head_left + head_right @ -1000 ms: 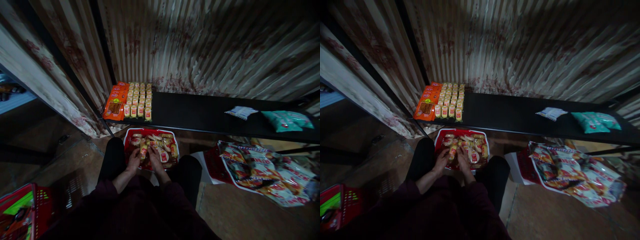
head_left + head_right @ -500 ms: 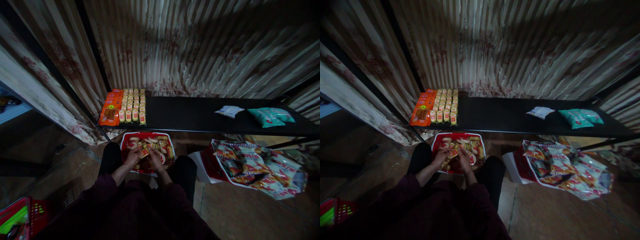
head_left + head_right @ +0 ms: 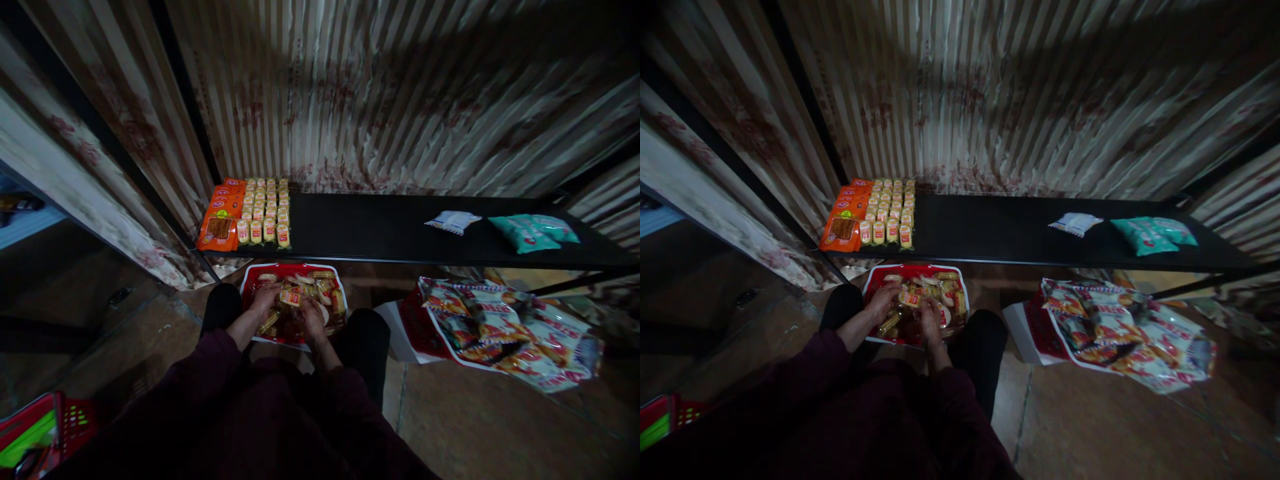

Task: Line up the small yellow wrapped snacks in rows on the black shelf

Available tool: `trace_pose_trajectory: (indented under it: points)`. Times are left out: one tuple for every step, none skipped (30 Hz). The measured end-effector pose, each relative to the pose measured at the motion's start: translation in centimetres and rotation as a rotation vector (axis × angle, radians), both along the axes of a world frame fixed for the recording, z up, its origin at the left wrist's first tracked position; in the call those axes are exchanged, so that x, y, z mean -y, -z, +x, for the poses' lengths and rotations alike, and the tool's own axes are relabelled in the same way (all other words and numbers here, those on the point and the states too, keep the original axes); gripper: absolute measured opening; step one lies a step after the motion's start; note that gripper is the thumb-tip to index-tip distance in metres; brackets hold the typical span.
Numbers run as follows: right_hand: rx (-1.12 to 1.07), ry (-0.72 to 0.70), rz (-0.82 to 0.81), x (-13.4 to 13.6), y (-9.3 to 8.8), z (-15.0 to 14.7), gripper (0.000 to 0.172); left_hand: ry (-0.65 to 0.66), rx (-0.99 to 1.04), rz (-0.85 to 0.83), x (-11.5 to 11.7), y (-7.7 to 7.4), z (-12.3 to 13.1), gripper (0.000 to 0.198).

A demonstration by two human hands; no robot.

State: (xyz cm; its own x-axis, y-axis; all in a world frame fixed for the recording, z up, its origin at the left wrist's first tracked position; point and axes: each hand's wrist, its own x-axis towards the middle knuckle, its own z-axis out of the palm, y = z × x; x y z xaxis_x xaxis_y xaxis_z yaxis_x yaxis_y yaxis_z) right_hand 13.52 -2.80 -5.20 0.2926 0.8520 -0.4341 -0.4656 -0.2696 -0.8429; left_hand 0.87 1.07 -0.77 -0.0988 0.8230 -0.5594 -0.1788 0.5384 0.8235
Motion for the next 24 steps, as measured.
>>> trace_pose_trajectory:
  points:
    - [-0.027, 0.016, -0.033, 0.1, -0.1, 0.0, 0.034, 0.001, -0.008, 0.005, -0.2, 0.0, 0.0, 0.017]
    - [-0.049, 0.022, -0.053, 0.2, -0.2, -0.1, 0.037, 0.003, -0.009, 0.012, -0.3, -0.1, 0.0, 0.017]
    - [-0.061, 0.016, -0.062, 0.3, -0.4, -0.1, 0.039, 0.006, -0.006, 0.022, -0.5, -0.1, 0.0, 0.017]
    - [-0.063, -0.003, -0.059, 0.4, -0.5, -0.1, 0.041, 0.005, -0.002, 0.032, -0.6, -0.2, 0.1, 0.017]
    - [-0.059, -0.020, -0.055, 0.5, -0.6, -0.1, 0.041, 0.006, 0.001, 0.044, -0.8, -0.3, 0.1, 0.017]
    - [-0.054, -0.031, -0.052, 0.6, -0.6, -0.1, 0.042, 0.007, 0.001, 0.058, -0.9, -0.4, 0.2, 0.017]
    - [-0.048, -0.032, -0.052, 0.6, -0.7, -0.1, 0.042, 0.009, -0.003, 0.073, -1.1, -0.5, 0.2, 0.017]
    - [-0.043, -0.030, -0.053, 0.7, -0.7, -0.1, 0.042, 0.010, -0.012, 0.087, -1.2, -0.6, 0.3, 0.017]
    - [-0.039, -0.024, -0.052, 0.7, -0.7, -0.2, 0.041, 0.012, -0.016, 0.100, -1.3, -0.7, 0.4, 0.017]
    - [-0.037, -0.019, -0.049, 0.8, -0.8, -0.2, 0.040, 0.014, -0.014, 0.109, -1.5, -0.7, 0.5, 0.018]
    - [-0.037, -0.011, -0.045, 0.8, -0.7, -0.3, 0.039, 0.014, -0.004, 0.114, -1.6, -0.7, 0.6, 0.017]
    - [-0.040, -0.004, -0.041, 0.8, -0.7, -0.4, 0.038, 0.010, 0.010, 0.117, -1.7, -0.6, 0.7, 0.016]
    - [-0.045, 0.002, -0.035, 0.8, -0.7, -0.5, 0.037, 0.008, 0.031, 0.121, -1.9, -0.6, 0.8, 0.015]
    - [-0.050, 0.014, -0.026, 0.8, -0.6, -0.5, 0.036, 0.006, 0.055, 0.127, -2.0, -0.5, 0.9, 0.015]
    - [-0.054, 0.027, -0.018, 0.8, -0.5, -0.5, 0.035, 0.007, 0.078, 0.135, -2.1, -0.5, 1.0, 0.015]
    - [-0.056, 0.033, -0.008, 0.8, -0.4, -0.5, 0.035, 0.011, 0.095, 0.147, -2.2, -0.5, 1.1, 0.016]
    - [-0.053, 0.032, 0.002, 0.8, -0.4, -0.5, 0.036, 0.015, 0.104, 0.159, -2.3, -0.6, 1.1, 0.016]
    - [-0.048, 0.026, 0.012, 0.9, -0.4, -0.4, 0.037, 0.017, 0.106, 0.169, -2.4, -0.6, 1.2, 0.016]
    - [-0.044, 0.016, 0.020, 1.0, -0.4, -0.4, 0.039, 0.020, 0.103, 0.177, -2.5, -0.8, 1.3, 0.015]
    - [-0.046, 0.003, 0.029, 1.0, -0.6, -0.4, 0.041, 0.024, 0.098, 0.177, -2.6, -1.0, 1.4, 0.014]
    - [-0.057, -0.013, 0.040, 1.1, -0.8, -0.4, 0.043, 0.031, 0.094, 0.174, -2.6, -1.2, 1.5, 0.015]
    - [-0.072, -0.026, 0.052, 1.2, -1.1, -0.4, 0.044, 0.041, 0.096, 0.168, -2.7, -1.5, 1.6, 0.016]
    - [-0.089, -0.040, 0.066, 1.3, -1.5, -0.4, 0.045, 0.055, 0.102, 0.164, -2.7, -1.8, 1.7, 0.019]
    - [-0.105, -0.054, 0.079, 1.4, -1.9, -0.4, 0.043, 0.070, 0.110, 0.160, -2.7, -2.1, 1.9, 0.022]
